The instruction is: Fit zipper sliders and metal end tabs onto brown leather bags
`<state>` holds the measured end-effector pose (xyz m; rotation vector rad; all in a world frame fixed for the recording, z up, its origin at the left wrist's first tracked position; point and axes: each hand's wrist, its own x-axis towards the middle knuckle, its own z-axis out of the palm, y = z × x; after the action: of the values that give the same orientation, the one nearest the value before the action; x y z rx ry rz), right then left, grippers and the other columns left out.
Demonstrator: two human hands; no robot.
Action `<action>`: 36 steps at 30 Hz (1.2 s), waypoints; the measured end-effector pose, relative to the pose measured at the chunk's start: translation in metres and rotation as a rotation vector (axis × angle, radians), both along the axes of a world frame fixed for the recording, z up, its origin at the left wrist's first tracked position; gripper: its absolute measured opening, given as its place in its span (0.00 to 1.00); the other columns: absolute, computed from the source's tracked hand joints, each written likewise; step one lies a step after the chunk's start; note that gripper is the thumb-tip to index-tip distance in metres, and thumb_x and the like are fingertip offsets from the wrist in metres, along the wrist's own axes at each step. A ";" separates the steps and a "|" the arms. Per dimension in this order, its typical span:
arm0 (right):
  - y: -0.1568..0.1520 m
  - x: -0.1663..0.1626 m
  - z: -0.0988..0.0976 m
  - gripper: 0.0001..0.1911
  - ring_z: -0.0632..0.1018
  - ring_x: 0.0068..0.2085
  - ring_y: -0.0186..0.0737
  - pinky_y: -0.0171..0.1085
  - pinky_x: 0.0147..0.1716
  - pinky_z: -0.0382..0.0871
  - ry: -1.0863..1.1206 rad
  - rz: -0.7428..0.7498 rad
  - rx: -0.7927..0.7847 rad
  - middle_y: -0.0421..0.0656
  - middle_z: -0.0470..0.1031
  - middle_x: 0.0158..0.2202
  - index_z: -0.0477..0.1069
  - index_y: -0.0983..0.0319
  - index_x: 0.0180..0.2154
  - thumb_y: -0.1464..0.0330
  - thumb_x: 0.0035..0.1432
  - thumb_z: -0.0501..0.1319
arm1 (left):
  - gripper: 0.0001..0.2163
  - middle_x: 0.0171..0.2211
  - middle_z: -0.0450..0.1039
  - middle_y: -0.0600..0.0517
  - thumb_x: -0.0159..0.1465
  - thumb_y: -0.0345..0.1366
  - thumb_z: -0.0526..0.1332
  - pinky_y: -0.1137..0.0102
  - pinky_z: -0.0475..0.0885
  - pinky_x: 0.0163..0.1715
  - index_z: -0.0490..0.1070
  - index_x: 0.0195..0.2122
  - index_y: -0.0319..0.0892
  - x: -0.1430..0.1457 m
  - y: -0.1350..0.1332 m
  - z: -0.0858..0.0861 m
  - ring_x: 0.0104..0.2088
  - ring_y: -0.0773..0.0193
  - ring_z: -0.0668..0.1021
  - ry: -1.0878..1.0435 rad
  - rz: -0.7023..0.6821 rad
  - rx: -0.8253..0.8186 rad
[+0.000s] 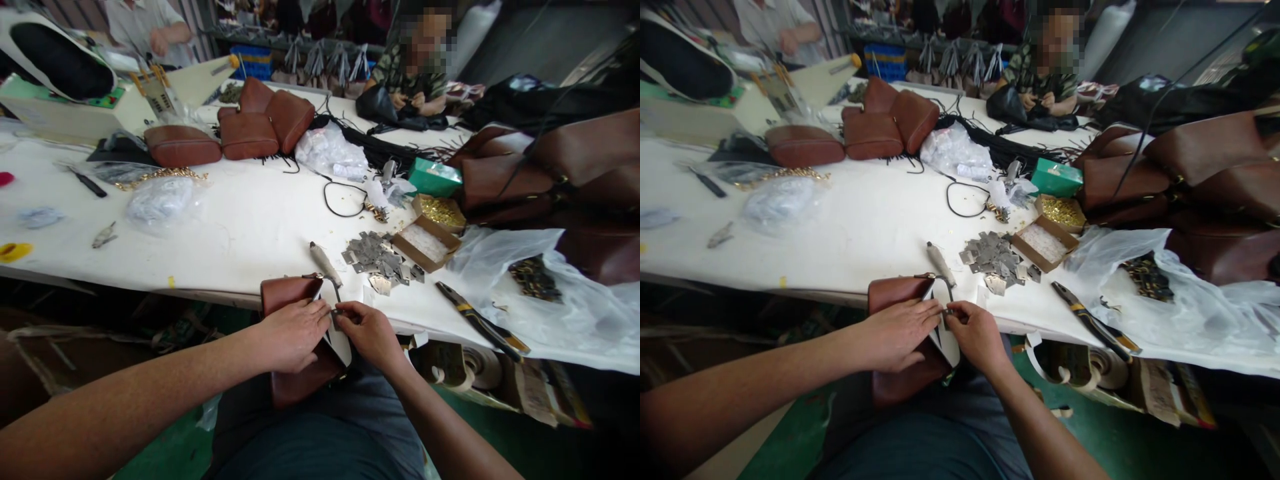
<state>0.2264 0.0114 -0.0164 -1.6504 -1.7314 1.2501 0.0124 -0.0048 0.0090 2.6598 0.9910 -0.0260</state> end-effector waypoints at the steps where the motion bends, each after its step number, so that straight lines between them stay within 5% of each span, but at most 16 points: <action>1: 0.000 0.000 0.000 0.15 0.81 0.37 0.45 0.40 0.39 0.72 -0.034 0.008 0.032 0.43 0.83 0.35 0.82 0.60 0.45 0.63 0.58 0.64 | 0.37 0.69 0.63 0.32 0.63 0.45 0.67 0.56 0.57 0.71 0.61 0.67 0.27 0.000 0.000 0.003 0.70 0.43 0.65 0.000 0.004 -0.004; 18: 0.007 0.003 -0.004 0.14 0.80 0.36 0.45 0.39 0.39 0.70 -0.090 0.108 0.070 0.42 0.82 0.33 0.81 0.59 0.44 0.64 0.59 0.60 | 0.26 0.57 0.73 0.37 0.63 0.41 0.67 0.59 0.71 0.61 0.68 0.59 0.34 0.001 0.007 0.015 0.59 0.48 0.74 -0.056 -0.032 -0.019; 24: 0.003 0.001 -0.001 0.15 0.80 0.35 0.44 0.39 0.37 0.70 -0.053 0.089 0.021 0.42 0.81 0.32 0.82 0.60 0.45 0.63 0.60 0.61 | 0.29 0.67 0.63 0.34 0.64 0.40 0.67 0.56 0.67 0.65 0.65 0.64 0.35 0.000 0.007 0.000 0.69 0.45 0.65 -0.048 -0.013 -0.015; 30: 0.004 0.002 0.000 0.16 0.81 0.35 0.42 0.37 0.36 0.71 0.003 0.047 -0.033 0.42 0.84 0.35 0.82 0.60 0.46 0.64 0.60 0.61 | 0.29 0.65 0.65 0.35 0.64 0.40 0.68 0.57 0.68 0.64 0.65 0.64 0.36 0.000 0.013 0.004 0.67 0.46 0.66 -0.035 -0.051 -0.039; 36: 0.008 0.004 -0.008 0.16 0.78 0.27 0.40 0.37 0.30 0.69 0.023 0.020 -0.089 0.39 0.81 0.27 0.82 0.59 0.47 0.62 0.62 0.61 | 0.22 0.63 0.66 0.38 0.64 0.38 0.67 0.57 0.68 0.63 0.69 0.58 0.41 -0.001 0.014 0.008 0.65 0.46 0.67 -0.052 -0.057 -0.069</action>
<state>0.2301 0.0192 -0.0244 -1.6651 -1.7045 1.3687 0.0115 0.0095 0.0167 2.6112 0.8812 -0.0032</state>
